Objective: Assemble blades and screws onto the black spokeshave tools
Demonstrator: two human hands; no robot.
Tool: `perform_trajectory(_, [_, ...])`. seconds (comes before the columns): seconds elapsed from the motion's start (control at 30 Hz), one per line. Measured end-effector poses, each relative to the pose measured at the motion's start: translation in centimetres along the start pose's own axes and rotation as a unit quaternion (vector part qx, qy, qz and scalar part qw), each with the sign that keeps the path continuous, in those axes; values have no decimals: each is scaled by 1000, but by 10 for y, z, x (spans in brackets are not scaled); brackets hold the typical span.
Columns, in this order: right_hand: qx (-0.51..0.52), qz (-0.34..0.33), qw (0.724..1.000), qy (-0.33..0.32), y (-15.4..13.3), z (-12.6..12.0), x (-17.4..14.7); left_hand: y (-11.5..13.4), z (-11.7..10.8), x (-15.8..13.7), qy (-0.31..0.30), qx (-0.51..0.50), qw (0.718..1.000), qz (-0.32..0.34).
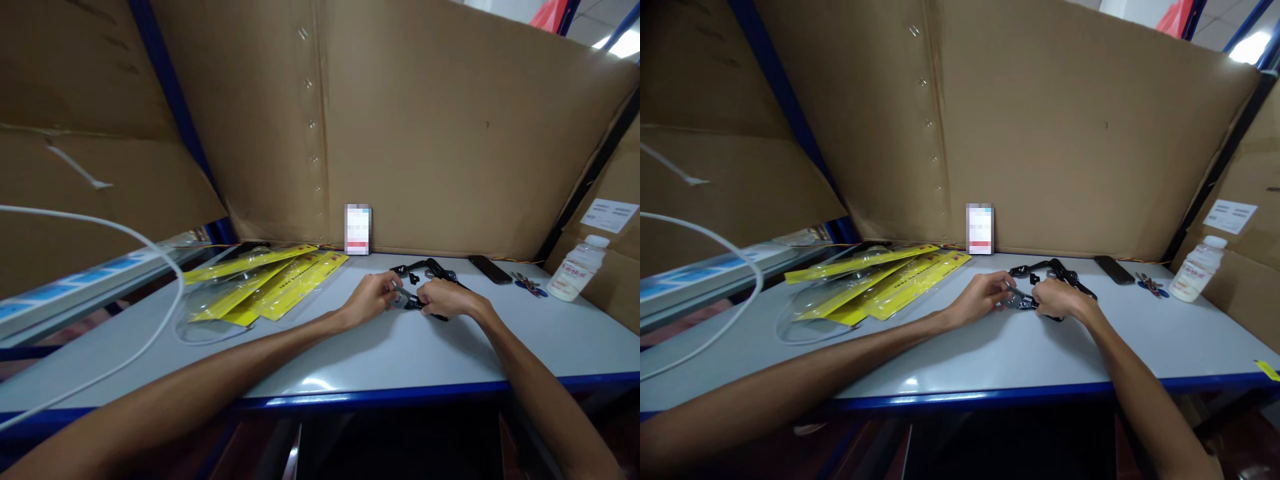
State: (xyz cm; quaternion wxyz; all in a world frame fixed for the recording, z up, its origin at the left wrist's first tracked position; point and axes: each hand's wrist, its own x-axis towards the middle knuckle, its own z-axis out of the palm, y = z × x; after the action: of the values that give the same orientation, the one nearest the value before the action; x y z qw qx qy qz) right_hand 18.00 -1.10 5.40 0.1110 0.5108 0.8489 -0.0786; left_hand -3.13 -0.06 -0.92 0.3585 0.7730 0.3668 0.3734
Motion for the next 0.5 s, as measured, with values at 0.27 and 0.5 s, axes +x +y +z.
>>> perform_trajectory(0.27, [-14,-3,1000,-1,-6,-2,-4,0,3,4,15,126,991,34])
perform_trajectory(0.5, [-8,-8,1000,-6,-7,-2,-3,-4,4,1,0,294,954,64])
